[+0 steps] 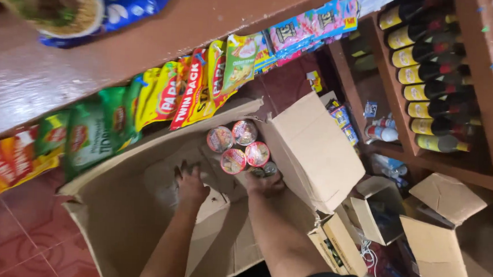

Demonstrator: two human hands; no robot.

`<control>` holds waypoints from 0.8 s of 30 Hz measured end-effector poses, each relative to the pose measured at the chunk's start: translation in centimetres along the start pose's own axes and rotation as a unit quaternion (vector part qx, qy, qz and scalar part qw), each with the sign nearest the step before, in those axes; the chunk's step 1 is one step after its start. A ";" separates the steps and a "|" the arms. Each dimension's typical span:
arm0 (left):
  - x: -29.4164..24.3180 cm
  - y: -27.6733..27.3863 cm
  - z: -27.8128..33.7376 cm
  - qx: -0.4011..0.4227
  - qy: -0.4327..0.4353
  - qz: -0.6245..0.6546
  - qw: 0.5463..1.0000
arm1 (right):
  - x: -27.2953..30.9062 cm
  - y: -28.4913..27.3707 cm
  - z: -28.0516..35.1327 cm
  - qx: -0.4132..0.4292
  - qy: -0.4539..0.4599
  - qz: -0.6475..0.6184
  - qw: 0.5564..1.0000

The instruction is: Organizing and stocking canned goods and sauce packets on grocery store shelves.

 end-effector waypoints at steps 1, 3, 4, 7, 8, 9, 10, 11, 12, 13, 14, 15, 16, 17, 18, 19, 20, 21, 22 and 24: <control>0.7 1.3 -0.5 0.006 0.003 -0.001 1.000 | -0.2 0.0 -0.3 -0.004 0.005 0.002 1.000; 2.0 3.5 -1.2 0.003 0.038 -0.020 0.999 | -0.3 0.1 -0.8 0.027 -0.011 0.094 0.995; 1.7 3.6 -1.1 0.005 0.037 -0.020 0.999 | -0.8 1.1 -1.6 0.027 -0.010 0.096 0.995; 2.1 3.4 -0.5 0.010 0.023 -0.013 1.000 | -1.8 3.5 -2.3 -0.038 -0.043 0.088 0.994; 2.2 3.5 -0.4 0.013 0.019 0.001 1.000 | -1.8 3.7 -2.3 -0.058 -0.058 0.094 0.992; 2.3 3.6 -0.2 0.016 0.013 0.015 1.000 | -2.0 3.8 -2.1 -0.077 -0.073 0.100 0.989; 3.0 4.7 -0.1 0.017 0.011 0.013 1.000 | -2.1 3.4 -1.6 -0.075 -0.072 0.102 0.989; 3.7 5.9 0.3 0.010 0.021 0.017 1.000 | -2.4 2.8 -1.0 -0.062 -0.095 0.132 0.985; 4.3 6.9 0.8 0.002 0.031 0.022 0.999 | -2.6 2.1 -0.3 -0.049 -0.117 0.162 0.979; 3.9 7.1 0.5 -0.003 0.034 0.024 0.999 | -2.4 1.9 -0.4 -0.052 -0.120 0.157 0.979; 3.4 7.3 0.1 -0.007 0.046 0.022 0.999 | -2.0 1.8 -0.4 -0.055 -0.165 0.160 0.972; 3.2 7.6 0.2 -0.006 0.054 0.019 0.998 | -2.1 1.6 -0.2 -0.056 -0.207 0.166 0.962; 2.7 7.8 -0.1 -0.008 0.055 0.020 0.998 | -1.4 1.1 -0.2 -0.057 -0.208 0.165 0.962; 2.6 8.2 0.6 0.004 0.060 0.013 0.998 | -1.3 0.5 0.4 -0.053 -0.254 0.167 0.951; 2.6 8.6 1.3 0.016 0.065 0.006 0.998 | -1.2 0.0 0.9 -0.048 -0.299 0.168 0.938; 2.4 8.8 1.6 0.013 0.065 0.006 0.998 | -0.8 -0.5 1.1 -0.048 -0.300 0.167 0.938; 2.1 9.1 2.0 0.020 0.070 0.014 0.997 | -0.4 -0.9 1.2 -0.031 -0.307 0.174 0.935; 1.6 9.3 1.9 0.025 0.076 0.022 0.997 | 0.3 -1.1 1.2 -0.016 -0.314 0.179 0.932; 0.2 7.7 1.6 0.020 0.078 0.023 0.996 | 1.2 -0.6 0.8 -0.017 -0.317 0.176 0.932; -1.4 5.5 3.7 0.081 0.028 0.047 0.995 | 0.7 -0.2 1.0 0.004 -0.301 0.179 0.937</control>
Point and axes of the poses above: each hand's wrist, its own z-axis away from the middle knuckle, its own y-axis out of the palm, x = y × z, the point moved 3 cm from there along -z, towards the middle knuckle, and after that the axes turned 4 degrees about -y, right-handed, at the moved point
